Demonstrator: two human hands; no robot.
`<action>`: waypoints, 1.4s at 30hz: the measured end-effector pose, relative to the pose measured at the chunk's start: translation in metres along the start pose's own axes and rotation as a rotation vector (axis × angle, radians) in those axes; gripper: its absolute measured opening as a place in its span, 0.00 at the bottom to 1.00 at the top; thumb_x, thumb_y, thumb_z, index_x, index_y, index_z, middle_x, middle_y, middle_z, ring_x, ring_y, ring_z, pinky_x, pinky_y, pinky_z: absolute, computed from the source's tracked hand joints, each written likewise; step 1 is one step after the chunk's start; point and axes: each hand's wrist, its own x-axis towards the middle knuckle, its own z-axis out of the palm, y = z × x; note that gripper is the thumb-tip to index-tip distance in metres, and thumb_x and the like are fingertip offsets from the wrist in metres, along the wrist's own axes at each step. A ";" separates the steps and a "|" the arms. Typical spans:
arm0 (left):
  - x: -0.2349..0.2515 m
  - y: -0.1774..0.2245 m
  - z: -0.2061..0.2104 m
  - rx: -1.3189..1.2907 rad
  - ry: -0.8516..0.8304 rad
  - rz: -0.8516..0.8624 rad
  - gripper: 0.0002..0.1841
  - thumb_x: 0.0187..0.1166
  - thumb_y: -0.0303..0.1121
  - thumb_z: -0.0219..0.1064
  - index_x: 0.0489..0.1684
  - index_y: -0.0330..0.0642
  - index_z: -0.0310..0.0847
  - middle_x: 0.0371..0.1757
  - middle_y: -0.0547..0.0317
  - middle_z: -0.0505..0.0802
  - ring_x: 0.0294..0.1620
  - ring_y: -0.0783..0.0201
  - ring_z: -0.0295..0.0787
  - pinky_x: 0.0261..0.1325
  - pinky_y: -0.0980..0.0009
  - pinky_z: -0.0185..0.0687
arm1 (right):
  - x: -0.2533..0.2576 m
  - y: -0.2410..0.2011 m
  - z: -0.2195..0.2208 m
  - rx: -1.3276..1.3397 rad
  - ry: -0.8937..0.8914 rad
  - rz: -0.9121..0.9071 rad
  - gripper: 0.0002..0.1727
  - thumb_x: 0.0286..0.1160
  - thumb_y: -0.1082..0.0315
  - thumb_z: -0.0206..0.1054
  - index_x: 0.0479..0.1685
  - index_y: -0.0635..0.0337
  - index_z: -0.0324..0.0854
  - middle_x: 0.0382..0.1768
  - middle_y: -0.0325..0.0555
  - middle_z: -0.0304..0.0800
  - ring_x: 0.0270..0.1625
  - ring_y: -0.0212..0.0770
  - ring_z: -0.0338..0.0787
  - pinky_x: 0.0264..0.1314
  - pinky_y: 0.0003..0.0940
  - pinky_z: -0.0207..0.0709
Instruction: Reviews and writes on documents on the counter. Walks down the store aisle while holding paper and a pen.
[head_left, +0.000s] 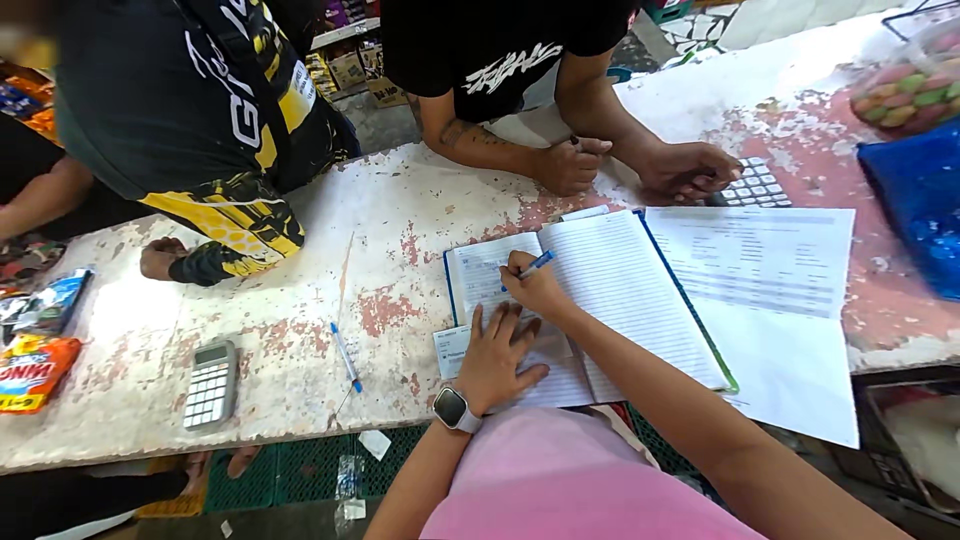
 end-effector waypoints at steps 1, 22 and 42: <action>0.000 0.000 0.000 0.003 0.003 0.002 0.35 0.82 0.66 0.52 0.80 0.55 0.78 0.84 0.44 0.76 0.88 0.40 0.66 0.86 0.27 0.47 | 0.000 0.000 0.000 -0.002 0.010 -0.001 0.14 0.74 0.77 0.62 0.19 0.66 0.68 0.17 0.40 0.68 0.22 0.28 0.69 0.27 0.23 0.65; 0.000 0.001 0.000 0.001 0.004 -0.005 0.34 0.82 0.66 0.54 0.80 0.55 0.78 0.84 0.45 0.77 0.88 0.40 0.66 0.86 0.27 0.47 | -0.001 -0.001 -0.002 -0.027 0.080 0.037 0.14 0.72 0.77 0.61 0.18 0.62 0.66 0.15 0.37 0.65 0.20 0.27 0.66 0.26 0.23 0.62; 0.000 -0.001 0.008 0.012 0.084 0.003 0.42 0.79 0.70 0.52 0.77 0.42 0.79 0.80 0.44 0.82 0.84 0.40 0.71 0.84 0.28 0.50 | -0.002 -0.008 -0.017 -0.146 -0.032 0.049 0.09 0.73 0.74 0.68 0.27 0.72 0.80 0.24 0.52 0.81 0.29 0.44 0.82 0.36 0.41 0.78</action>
